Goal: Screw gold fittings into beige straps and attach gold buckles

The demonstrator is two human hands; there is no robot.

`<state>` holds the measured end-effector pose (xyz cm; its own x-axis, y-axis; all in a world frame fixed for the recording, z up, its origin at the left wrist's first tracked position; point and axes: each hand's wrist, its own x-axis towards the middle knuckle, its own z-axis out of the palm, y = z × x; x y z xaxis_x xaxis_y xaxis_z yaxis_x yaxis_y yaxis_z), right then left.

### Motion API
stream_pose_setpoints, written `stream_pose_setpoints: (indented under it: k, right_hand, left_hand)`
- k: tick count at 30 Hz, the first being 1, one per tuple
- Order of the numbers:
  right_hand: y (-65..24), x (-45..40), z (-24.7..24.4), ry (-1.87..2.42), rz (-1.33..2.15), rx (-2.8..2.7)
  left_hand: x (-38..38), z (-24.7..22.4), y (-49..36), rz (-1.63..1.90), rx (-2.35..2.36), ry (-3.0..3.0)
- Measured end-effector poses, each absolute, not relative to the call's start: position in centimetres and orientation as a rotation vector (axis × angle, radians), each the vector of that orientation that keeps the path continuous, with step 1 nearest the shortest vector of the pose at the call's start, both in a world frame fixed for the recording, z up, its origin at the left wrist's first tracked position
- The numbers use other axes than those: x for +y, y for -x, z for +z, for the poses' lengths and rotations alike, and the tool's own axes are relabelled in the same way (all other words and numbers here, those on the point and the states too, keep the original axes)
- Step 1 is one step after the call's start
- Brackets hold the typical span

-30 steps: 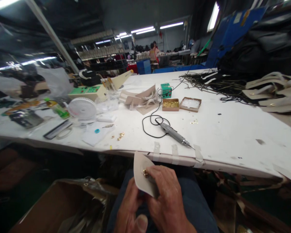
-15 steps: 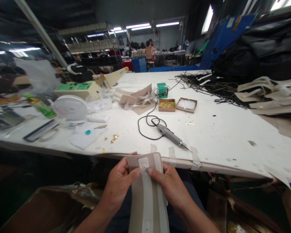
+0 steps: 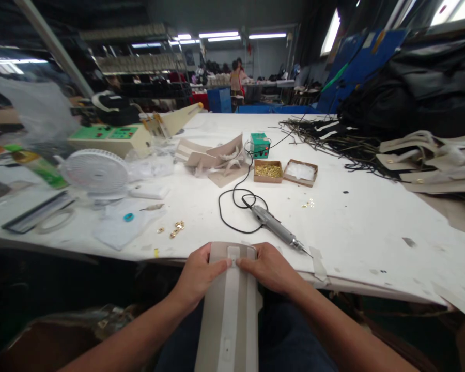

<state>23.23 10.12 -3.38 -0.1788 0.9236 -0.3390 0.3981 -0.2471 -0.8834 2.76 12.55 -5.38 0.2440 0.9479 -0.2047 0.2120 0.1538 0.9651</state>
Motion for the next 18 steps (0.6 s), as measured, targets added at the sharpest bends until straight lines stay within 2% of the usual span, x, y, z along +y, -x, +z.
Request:
stream_pose_setpoints:
  k: [14, 18]
  right_hand:
    - [-22.2, 15.0, -5.5, 1.904, 1.225, -1.578]
    - [-22.1, 14.7, -4.6, 1.861, 1.138, -1.586]
  left_hand:
    - [17.7, -6.1, -3.6, 0.534, 1.357, -1.692]
    - [17.4, -6.2, -3.0, 0.641, 1.365, -2.077]
